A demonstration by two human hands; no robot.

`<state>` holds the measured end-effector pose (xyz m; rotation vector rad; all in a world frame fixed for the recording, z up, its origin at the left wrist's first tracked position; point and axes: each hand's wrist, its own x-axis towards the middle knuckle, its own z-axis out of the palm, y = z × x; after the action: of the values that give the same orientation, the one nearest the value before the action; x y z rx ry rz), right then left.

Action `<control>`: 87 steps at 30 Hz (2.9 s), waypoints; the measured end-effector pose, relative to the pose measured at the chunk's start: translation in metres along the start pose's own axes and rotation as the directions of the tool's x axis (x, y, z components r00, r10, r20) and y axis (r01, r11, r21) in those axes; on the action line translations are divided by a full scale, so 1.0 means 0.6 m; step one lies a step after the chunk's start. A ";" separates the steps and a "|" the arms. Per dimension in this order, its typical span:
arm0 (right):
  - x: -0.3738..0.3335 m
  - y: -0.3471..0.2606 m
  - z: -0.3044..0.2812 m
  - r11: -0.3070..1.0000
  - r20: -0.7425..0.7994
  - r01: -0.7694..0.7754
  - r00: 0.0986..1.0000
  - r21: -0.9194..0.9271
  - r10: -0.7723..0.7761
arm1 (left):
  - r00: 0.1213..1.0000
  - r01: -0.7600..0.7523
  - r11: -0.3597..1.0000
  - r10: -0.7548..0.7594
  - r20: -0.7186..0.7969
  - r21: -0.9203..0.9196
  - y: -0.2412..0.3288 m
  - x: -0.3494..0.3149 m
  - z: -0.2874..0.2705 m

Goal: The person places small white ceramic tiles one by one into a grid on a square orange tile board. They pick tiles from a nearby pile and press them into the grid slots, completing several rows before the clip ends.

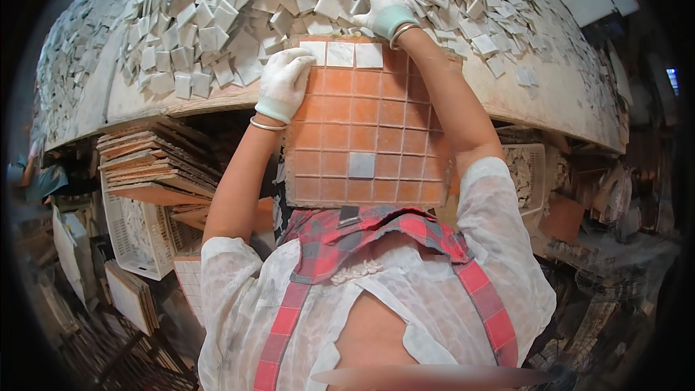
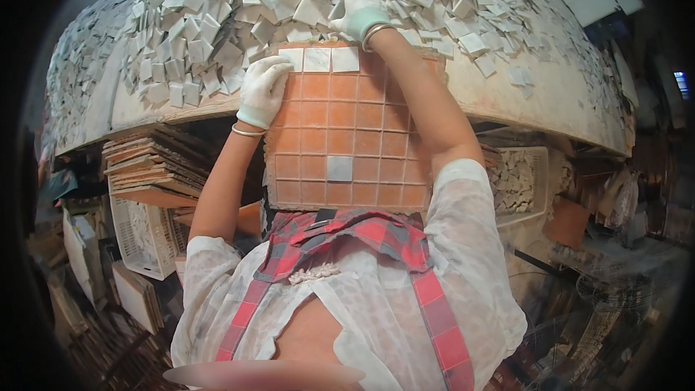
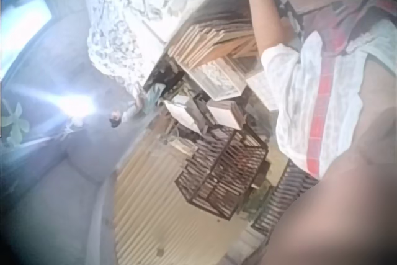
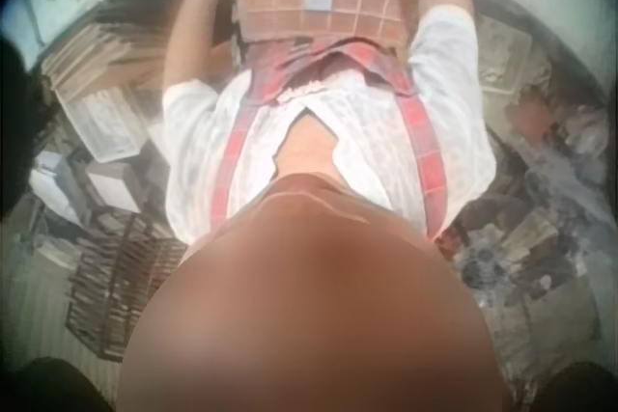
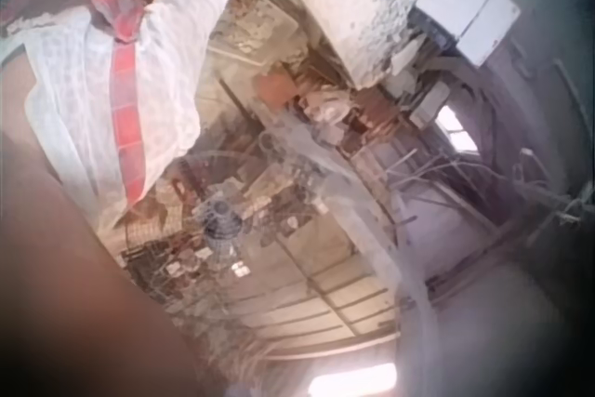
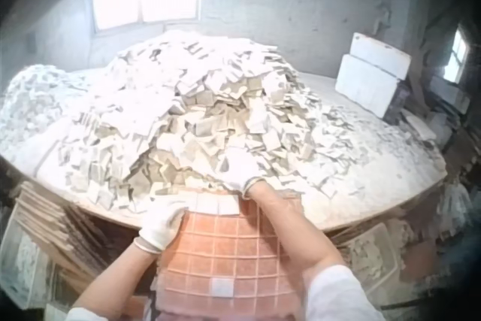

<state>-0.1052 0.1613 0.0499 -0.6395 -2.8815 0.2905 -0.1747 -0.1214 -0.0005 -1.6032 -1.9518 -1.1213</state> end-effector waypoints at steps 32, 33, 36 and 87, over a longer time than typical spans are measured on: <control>-0.125 0.111 -0.054 0.968 -0.036 -0.217 0.974 0.129 0.223 | 0.987 0.070 0.989 -0.088 0.137 0.128 -0.003 0.174 0.054; -0.101 0.108 -0.050 0.964 0.009 -0.238 0.971 0.117 0.238 | 0.992 -0.041 0.989 0.024 0.126 0.140 0.011 0.152 0.046; -0.075 0.102 -0.023 0.980 0.053 -0.198 0.979 -0.014 0.198 | 0.965 -0.241 0.962 0.224 0.139 0.124 0.050 0.077 0.015; -0.165 -0.003 0.025 0.889 -0.300 0.417 0.887 0.189 -0.352 | 0.910 -0.178 0.982 0.140 0.391 0.062 0.071 -0.011 0.025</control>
<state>-0.0204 0.1147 0.0230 -0.0413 -2.5822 0.4608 -0.1300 -0.1130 -0.0001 -2.0072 -2.0213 -0.6731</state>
